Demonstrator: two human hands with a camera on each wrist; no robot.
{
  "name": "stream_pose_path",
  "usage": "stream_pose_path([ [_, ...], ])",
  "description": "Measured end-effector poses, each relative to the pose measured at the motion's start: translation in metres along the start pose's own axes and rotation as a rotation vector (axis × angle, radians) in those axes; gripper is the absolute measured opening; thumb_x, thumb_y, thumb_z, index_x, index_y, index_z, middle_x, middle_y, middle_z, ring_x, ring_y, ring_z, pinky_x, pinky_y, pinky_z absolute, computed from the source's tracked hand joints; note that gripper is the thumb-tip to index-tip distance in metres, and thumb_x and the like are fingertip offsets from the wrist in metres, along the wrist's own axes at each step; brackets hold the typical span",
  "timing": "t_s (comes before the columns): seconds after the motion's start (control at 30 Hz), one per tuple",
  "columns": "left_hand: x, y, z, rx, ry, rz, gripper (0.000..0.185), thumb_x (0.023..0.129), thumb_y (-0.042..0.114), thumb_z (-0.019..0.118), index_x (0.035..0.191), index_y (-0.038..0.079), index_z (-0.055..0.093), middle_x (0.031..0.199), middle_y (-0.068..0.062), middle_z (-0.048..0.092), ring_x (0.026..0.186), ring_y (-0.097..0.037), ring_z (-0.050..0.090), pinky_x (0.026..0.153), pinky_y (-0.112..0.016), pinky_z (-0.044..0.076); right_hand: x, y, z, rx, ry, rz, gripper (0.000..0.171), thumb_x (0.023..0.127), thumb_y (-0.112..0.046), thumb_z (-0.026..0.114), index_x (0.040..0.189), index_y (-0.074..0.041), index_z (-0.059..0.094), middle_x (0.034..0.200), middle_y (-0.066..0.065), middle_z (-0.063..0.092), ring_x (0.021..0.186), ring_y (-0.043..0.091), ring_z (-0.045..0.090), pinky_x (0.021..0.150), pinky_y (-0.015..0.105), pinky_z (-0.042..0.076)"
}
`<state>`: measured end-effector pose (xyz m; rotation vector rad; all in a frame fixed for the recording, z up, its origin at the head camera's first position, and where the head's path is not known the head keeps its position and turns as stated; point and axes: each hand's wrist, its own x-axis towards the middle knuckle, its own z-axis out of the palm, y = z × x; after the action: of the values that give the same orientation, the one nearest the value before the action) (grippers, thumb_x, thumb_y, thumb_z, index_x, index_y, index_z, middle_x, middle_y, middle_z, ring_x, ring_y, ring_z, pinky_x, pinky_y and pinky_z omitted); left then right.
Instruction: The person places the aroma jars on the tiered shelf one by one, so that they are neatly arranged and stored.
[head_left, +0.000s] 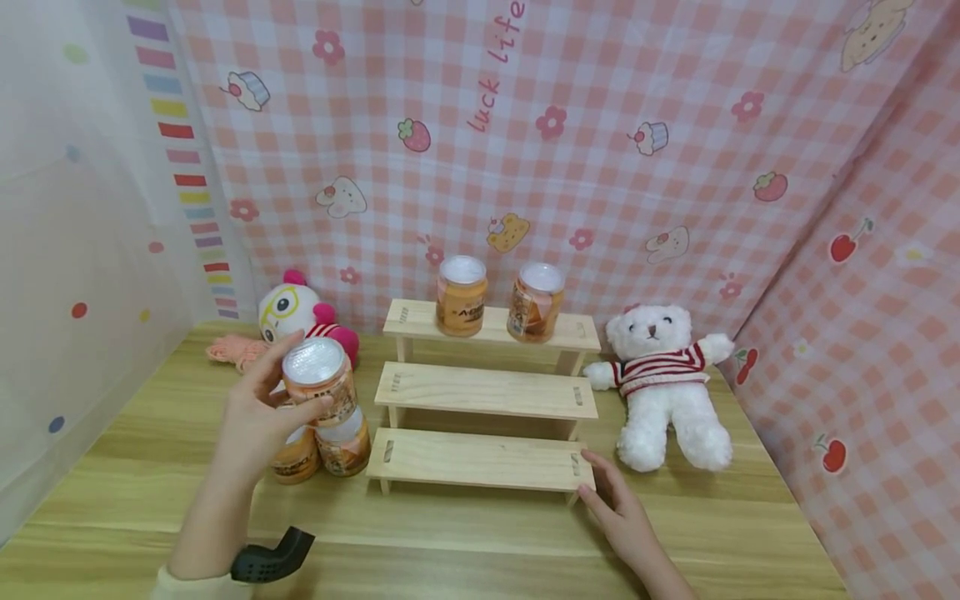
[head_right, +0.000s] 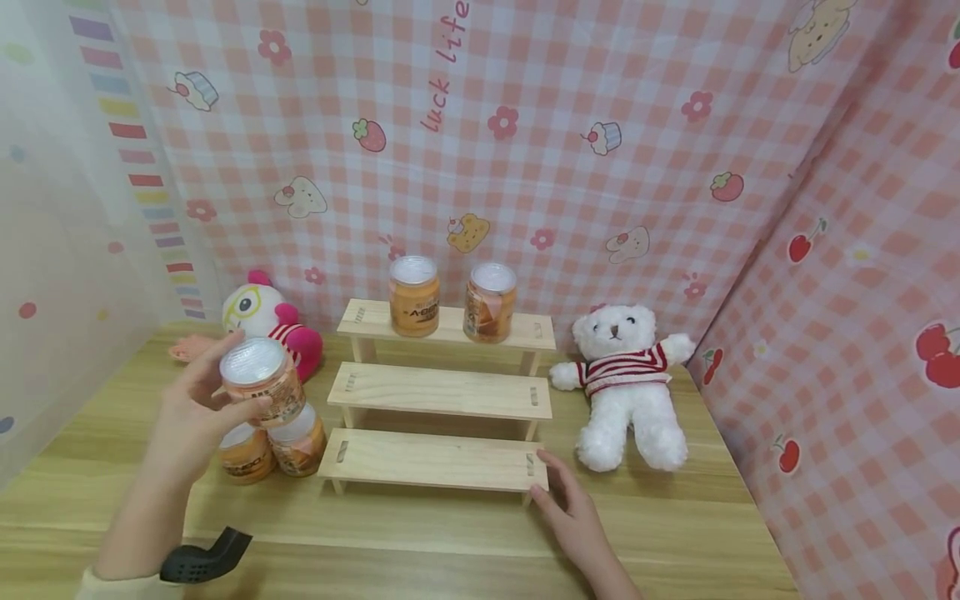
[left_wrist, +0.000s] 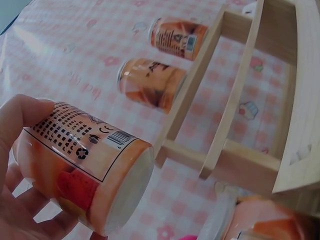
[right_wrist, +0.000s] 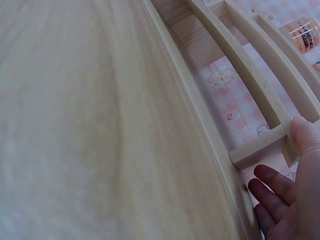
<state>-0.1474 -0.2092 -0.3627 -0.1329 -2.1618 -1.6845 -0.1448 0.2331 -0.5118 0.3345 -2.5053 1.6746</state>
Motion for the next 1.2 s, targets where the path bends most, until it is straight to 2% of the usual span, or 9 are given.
stream_pose_path([
  [0.13,-0.002,-0.002,0.01,-0.057,-0.03,0.002,0.077,0.076,-0.005,0.077,0.143,0.017,0.046,0.122,0.005,0.057,0.106,-0.009,0.055,0.079,-0.018,0.048,0.001,-0.001,0.0,0.009,-0.013,-0.007,0.043,0.095,-0.013,0.06,0.137,-0.014,0.049,0.121,0.013,0.061,0.111,0.02,0.055,0.091,0.023,0.044],
  [0.27,-0.006,-0.002,0.02,-0.116,-0.073,-0.011,0.078,0.074,-0.007,0.077,0.143,0.015,0.046,0.122,0.001,0.057,0.104,-0.012,0.057,0.079,-0.02,0.05,0.001,-0.002,0.001,0.024,-0.028,0.005,0.044,0.095,-0.014,0.06,0.138,-0.014,0.048,0.126,0.015,0.058,0.115,0.022,0.053,0.092,0.023,0.044],
  [0.47,-0.005,0.0,0.037,-0.128,-0.122,-0.034,0.078,0.073,-0.004,0.08,0.142,0.012,0.046,0.122,-0.01,0.058,0.101,-0.018,0.057,0.077,-0.024,0.051,0.001,-0.002,0.0,0.036,-0.024,0.008,0.044,0.095,-0.014,0.06,0.138,-0.014,0.048,0.13,0.017,0.055,0.118,0.027,0.051,0.092,0.023,0.043],
  [0.57,-0.002,0.0,0.045,-0.145,-0.145,-0.038,0.078,0.072,-0.004,0.08,0.141,0.009,0.046,0.126,-0.014,0.057,0.103,-0.02,0.057,0.077,-0.029,0.053,0.0,-0.001,-0.001,0.034,-0.028,0.005,0.044,0.096,-0.015,0.059,0.138,-0.013,0.047,0.136,0.018,0.051,0.121,0.03,0.048,0.093,0.022,0.042],
  [0.63,0.001,0.001,0.051,-0.128,-0.155,-0.024,0.078,0.072,-0.002,0.081,0.14,0.009,0.047,0.128,-0.013,0.057,0.108,-0.019,0.056,0.085,-0.031,0.049,0.0,-0.001,-0.001,0.027,-0.028,0.005,0.044,0.096,-0.015,0.059,0.139,-0.014,0.047,0.137,0.017,0.049,0.122,0.03,0.047,0.094,0.022,0.042],
  [0.8,0.011,0.003,0.063,-0.118,-0.186,0.004,0.077,0.07,0.001,0.084,0.138,0.009,0.049,0.128,-0.011,0.058,0.116,-0.022,0.053,0.092,-0.043,0.043,0.0,-0.002,-0.002,0.019,-0.02,0.008,0.044,0.096,-0.015,0.059,0.138,-0.015,0.047,0.133,0.016,0.053,0.119,0.027,0.05,0.093,0.023,0.043],
  [1.03,0.023,0.007,0.08,-0.158,-0.253,0.01,0.077,0.069,0.0,0.084,0.137,0.007,0.049,0.127,-0.012,0.058,0.115,-0.025,0.053,0.094,-0.048,0.042,0.0,-0.002,-0.002,0.026,-0.028,0.001,0.044,0.096,-0.015,0.059,0.138,-0.014,0.047,0.134,0.017,0.052,0.119,0.029,0.05,0.093,0.022,0.042],
  [1.2,0.03,0.008,0.093,-0.15,-0.274,0.018,0.077,0.068,0.001,0.085,0.137,0.006,0.05,0.126,-0.012,0.059,0.114,-0.026,0.053,0.092,-0.049,0.044,-0.001,-0.002,-0.001,0.02,-0.025,0.0,0.044,0.096,-0.015,0.059,0.139,-0.015,0.047,0.137,0.016,0.05,0.12,0.028,0.05,0.093,0.022,0.043],
])
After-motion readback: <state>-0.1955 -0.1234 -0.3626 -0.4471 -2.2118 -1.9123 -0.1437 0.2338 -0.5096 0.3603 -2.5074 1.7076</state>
